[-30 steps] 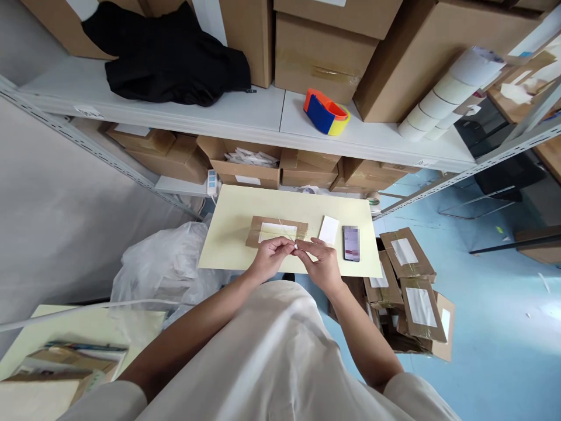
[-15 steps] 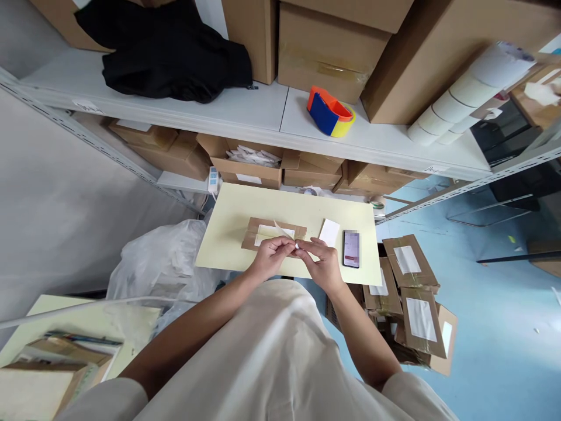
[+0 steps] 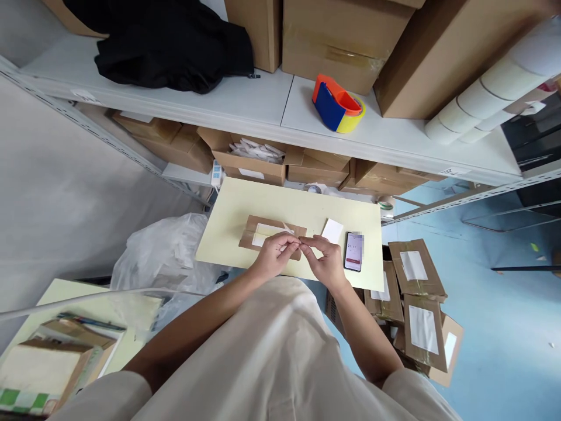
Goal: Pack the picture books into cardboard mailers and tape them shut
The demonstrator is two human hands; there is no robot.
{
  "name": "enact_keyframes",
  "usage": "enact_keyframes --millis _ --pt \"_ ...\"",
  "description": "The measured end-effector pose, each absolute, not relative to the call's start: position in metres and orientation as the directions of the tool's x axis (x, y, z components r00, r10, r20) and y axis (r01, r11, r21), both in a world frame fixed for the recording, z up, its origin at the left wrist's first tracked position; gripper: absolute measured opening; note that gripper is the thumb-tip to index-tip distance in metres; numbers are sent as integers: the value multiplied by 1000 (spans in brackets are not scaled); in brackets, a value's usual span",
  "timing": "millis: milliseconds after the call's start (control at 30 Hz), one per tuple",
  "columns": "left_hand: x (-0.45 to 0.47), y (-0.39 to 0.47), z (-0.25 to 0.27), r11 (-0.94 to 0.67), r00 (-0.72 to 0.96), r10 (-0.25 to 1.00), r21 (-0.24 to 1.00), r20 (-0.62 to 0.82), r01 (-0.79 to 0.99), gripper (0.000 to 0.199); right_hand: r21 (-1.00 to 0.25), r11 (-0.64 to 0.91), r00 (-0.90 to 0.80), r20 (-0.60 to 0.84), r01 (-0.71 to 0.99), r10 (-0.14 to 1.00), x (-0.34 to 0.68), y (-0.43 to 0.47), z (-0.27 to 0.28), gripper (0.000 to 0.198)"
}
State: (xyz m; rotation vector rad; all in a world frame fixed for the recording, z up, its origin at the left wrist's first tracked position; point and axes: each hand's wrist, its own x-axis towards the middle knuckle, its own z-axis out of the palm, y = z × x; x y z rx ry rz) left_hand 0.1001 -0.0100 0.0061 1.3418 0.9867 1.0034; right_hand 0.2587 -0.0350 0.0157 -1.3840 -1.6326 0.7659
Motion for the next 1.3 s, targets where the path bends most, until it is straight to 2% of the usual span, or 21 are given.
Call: enact_keyframes --millis 100,200,367,467,633,733,833,933,1033,1133,1200,1300 --pt "103 -11 12 -38 318 948 998 19 56 20 -931 107 -8 111 350 994 263 -34 15 17" --pt "107 -11 11 -13 306 952 999 0 38 19 -977 8 13 11 212 1000 267 -30 10 20" --pt "99 0 -2 171 190 968 985 -165 -17 19 -990 -132 35 -133 -39 990 277 -17 -9 24" --pt "77 14 -3 203 182 959 975 -217 96 14 -972 -197 47 -204 -125 978 286 -10 -19 24" --pt "30 35 4 212 94 964 931 -249 296 9 -944 -287 65 -301 -163 951 305 -3 -31 24" --pt "6 57 2 266 11 959 909 -284 322 8 -934 -314 123 -336 -168 934 310 -1 -35 27" --pt "-15 94 -7 362 -20 925 868 -378 340 6 -941 -307 202 -332 -145 922 310 -4 -35 30" --pt "-29 147 -16 330 -48 930 771 -364 545 4 -951 -281 322 -308 -127 895 303 -15 -32 30" --pt "-33 209 -18 162 -30 977 642 -212 749 11 -957 -274 434 -290 -100 853 292 -28 -29 30" --pt "-28 261 -20 84 -58 996 634 -62 769 15 -959 -273 493 -276 -80 825 275 -41 -27 29" --pt "-25 278 -26 58 -55 998 655 -25 753 31 -961 -265 496 -268 -79 826 261 -45 -26 29" --pt "-29 273 -42 61 7 996 694 -94 717 65 -966 -249 476 -251 -69 843 238 -45 -23 28"
